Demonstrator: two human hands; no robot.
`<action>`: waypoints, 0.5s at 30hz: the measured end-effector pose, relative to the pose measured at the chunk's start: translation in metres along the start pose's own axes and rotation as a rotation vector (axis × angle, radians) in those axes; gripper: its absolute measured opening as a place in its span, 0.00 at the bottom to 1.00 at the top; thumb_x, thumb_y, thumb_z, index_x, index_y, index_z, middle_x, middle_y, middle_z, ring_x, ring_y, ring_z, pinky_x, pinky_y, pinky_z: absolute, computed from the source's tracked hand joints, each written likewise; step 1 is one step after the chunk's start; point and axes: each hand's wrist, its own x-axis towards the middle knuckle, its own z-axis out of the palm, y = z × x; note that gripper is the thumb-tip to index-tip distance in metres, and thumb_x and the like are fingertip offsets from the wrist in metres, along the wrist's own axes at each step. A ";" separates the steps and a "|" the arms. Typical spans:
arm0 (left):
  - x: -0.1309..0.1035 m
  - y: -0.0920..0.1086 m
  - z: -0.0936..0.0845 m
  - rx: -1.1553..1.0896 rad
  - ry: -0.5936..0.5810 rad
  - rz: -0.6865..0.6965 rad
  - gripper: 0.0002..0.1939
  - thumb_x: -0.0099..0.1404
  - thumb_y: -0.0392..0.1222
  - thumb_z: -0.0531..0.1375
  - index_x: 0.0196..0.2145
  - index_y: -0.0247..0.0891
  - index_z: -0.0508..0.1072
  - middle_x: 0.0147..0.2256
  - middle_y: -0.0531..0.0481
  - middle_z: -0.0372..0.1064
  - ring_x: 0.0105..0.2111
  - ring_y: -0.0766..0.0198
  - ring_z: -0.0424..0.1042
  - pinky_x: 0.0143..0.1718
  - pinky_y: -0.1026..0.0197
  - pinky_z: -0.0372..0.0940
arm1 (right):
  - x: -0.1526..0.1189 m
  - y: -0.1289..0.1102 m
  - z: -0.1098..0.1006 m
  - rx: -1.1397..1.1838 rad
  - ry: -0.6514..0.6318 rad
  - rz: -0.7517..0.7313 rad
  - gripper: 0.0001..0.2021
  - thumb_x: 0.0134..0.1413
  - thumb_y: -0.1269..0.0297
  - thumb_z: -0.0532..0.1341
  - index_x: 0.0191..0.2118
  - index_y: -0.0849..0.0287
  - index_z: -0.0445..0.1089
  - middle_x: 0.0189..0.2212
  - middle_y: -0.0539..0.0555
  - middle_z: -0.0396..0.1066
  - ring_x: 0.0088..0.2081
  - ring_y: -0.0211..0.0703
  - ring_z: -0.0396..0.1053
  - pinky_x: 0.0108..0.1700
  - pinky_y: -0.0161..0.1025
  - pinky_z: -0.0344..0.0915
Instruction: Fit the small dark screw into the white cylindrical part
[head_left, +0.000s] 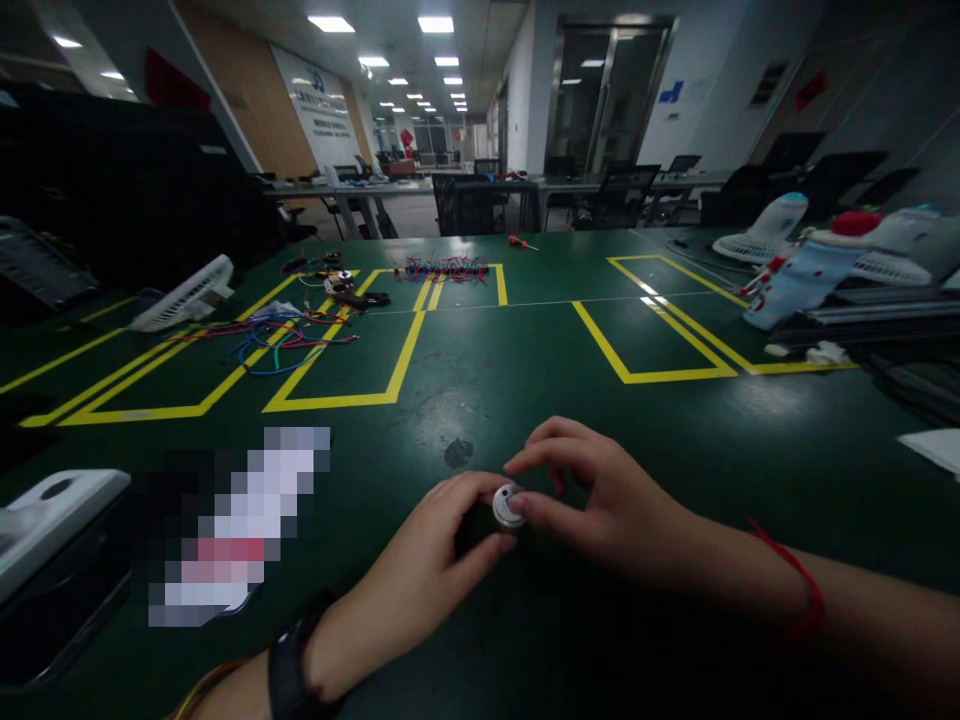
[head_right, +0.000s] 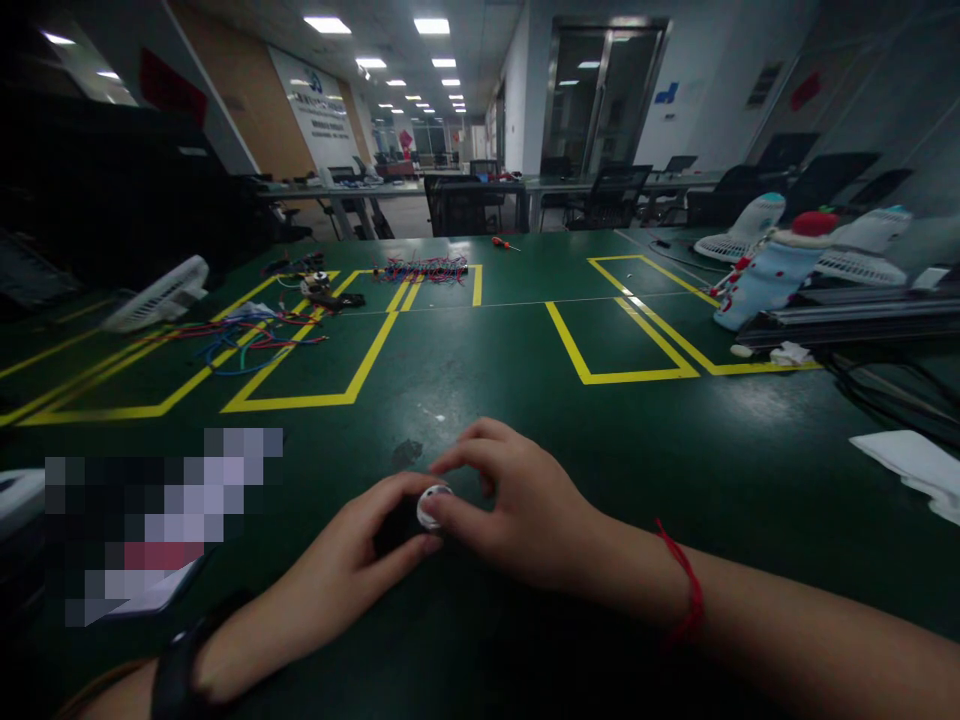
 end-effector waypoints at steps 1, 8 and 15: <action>0.000 0.000 0.000 -0.001 0.000 -0.001 0.18 0.65 0.35 0.61 0.51 0.48 0.65 0.49 0.53 0.68 0.49 0.58 0.68 0.53 0.53 0.62 | -0.002 0.003 -0.002 0.037 0.021 0.026 0.10 0.56 0.60 0.63 0.43 0.55 0.72 0.38 0.51 0.68 0.33 0.37 0.67 0.33 0.36 0.64; -0.001 0.000 -0.002 0.030 0.003 -0.007 0.23 0.65 0.38 0.61 0.55 0.52 0.61 0.54 0.53 0.66 0.53 0.57 0.66 0.56 0.50 0.60 | -0.021 0.040 -0.014 0.253 0.168 0.333 0.08 0.59 0.58 0.61 0.40 0.56 0.72 0.31 0.50 0.69 0.30 0.38 0.66 0.31 0.36 0.62; -0.002 -0.004 -0.001 0.052 0.001 -0.001 0.21 0.68 0.42 0.59 0.57 0.53 0.61 0.55 0.51 0.64 0.55 0.54 0.64 0.58 0.46 0.59 | -0.026 0.063 -0.013 0.660 0.365 0.520 0.12 0.56 0.54 0.63 0.38 0.58 0.69 0.25 0.47 0.64 0.23 0.33 0.61 0.23 0.32 0.56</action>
